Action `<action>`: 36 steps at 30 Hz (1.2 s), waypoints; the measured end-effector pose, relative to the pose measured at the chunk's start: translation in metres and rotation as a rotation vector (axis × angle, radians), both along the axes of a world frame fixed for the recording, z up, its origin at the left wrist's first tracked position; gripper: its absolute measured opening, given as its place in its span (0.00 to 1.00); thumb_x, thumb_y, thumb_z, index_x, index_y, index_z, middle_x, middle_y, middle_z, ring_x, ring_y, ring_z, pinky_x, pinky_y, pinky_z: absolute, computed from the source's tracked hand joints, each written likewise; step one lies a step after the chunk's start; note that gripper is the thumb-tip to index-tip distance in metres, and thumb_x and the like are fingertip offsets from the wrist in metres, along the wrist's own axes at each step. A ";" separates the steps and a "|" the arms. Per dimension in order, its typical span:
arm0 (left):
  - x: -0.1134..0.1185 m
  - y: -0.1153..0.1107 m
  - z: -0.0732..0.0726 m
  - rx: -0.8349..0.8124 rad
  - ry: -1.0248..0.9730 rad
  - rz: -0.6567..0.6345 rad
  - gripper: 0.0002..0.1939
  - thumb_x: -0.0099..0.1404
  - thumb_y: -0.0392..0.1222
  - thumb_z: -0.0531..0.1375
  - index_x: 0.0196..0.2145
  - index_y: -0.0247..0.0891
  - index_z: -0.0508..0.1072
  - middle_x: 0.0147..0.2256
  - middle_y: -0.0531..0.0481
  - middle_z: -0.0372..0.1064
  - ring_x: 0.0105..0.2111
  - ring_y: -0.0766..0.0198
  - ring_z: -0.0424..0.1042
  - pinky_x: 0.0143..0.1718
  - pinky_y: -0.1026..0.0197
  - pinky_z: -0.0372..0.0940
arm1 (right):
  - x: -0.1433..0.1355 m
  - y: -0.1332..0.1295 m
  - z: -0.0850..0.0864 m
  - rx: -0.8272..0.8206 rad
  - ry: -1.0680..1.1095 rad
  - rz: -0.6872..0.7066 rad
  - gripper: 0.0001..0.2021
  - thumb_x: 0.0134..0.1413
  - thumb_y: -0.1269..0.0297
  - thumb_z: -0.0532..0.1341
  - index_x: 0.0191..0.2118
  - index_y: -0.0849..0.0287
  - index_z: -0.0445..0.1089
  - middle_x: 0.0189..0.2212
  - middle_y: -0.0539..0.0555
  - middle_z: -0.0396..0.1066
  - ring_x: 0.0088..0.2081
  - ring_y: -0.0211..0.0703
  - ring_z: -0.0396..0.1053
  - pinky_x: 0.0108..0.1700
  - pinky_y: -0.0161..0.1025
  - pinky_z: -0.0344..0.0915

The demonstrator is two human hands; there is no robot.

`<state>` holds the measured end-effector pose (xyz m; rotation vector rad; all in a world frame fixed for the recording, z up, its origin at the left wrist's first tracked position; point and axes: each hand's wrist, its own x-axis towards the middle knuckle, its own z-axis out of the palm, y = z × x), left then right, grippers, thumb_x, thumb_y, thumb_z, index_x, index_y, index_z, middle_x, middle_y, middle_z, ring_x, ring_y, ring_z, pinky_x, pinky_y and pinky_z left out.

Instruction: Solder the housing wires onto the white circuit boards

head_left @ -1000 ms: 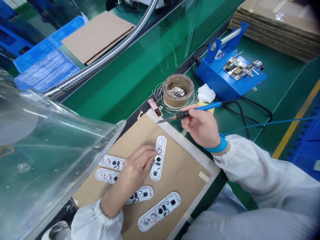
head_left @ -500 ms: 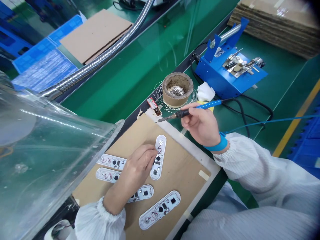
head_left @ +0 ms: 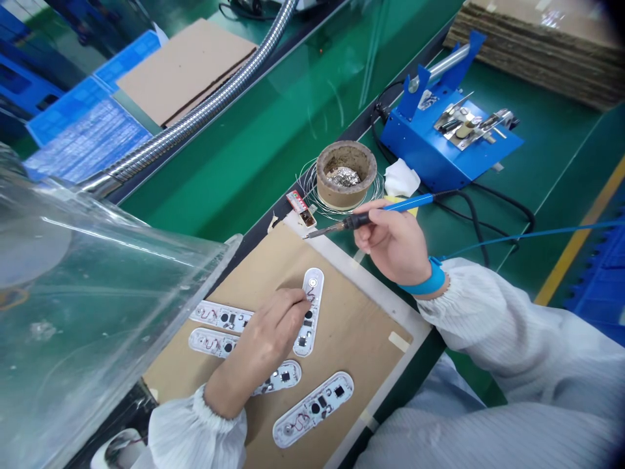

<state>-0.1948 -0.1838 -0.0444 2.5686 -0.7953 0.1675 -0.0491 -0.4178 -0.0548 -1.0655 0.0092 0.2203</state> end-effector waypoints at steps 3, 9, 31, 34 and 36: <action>-0.002 0.001 -0.001 0.002 0.010 -0.004 0.14 0.75 0.23 0.56 0.54 0.35 0.70 0.50 0.40 0.75 0.51 0.57 0.78 0.53 0.52 0.78 | 0.000 0.000 0.000 0.001 -0.010 0.005 0.07 0.54 0.59 0.68 0.33 0.56 0.79 0.16 0.47 0.66 0.20 0.38 0.62 0.21 0.37 0.56; -0.003 0.005 -0.002 0.032 0.005 -0.063 0.12 0.74 0.23 0.56 0.51 0.32 0.69 0.48 0.38 0.75 0.49 0.55 0.78 0.52 0.52 0.79 | 0.000 0.000 -0.001 -0.023 -0.018 -0.001 0.08 0.54 0.57 0.69 0.34 0.56 0.78 0.16 0.47 0.65 0.19 0.38 0.62 0.21 0.38 0.56; -0.017 0.019 -0.004 0.056 -0.062 0.443 0.08 0.75 0.29 0.57 0.44 0.41 0.69 0.43 0.46 0.77 0.42 0.57 0.79 0.42 0.55 0.75 | -0.005 0.002 0.001 0.027 0.007 -0.020 0.05 0.51 0.62 0.69 0.32 0.58 0.80 0.16 0.50 0.68 0.20 0.38 0.63 0.20 0.38 0.54; -0.019 0.019 0.000 0.082 -0.065 0.536 0.07 0.75 0.30 0.58 0.43 0.42 0.68 0.41 0.48 0.77 0.40 0.57 0.79 0.40 0.55 0.73 | -0.008 0.002 0.002 0.041 0.011 0.005 0.05 0.52 0.65 0.67 0.32 0.58 0.81 0.17 0.51 0.68 0.21 0.39 0.65 0.21 0.39 0.55; -0.021 0.019 0.005 0.095 -0.050 0.541 0.08 0.74 0.30 0.59 0.43 0.42 0.67 0.41 0.49 0.77 0.38 0.57 0.79 0.38 0.55 0.73 | -0.011 0.002 0.003 0.046 0.015 0.024 0.06 0.54 0.66 0.65 0.33 0.57 0.82 0.17 0.52 0.69 0.22 0.39 0.67 0.22 0.39 0.55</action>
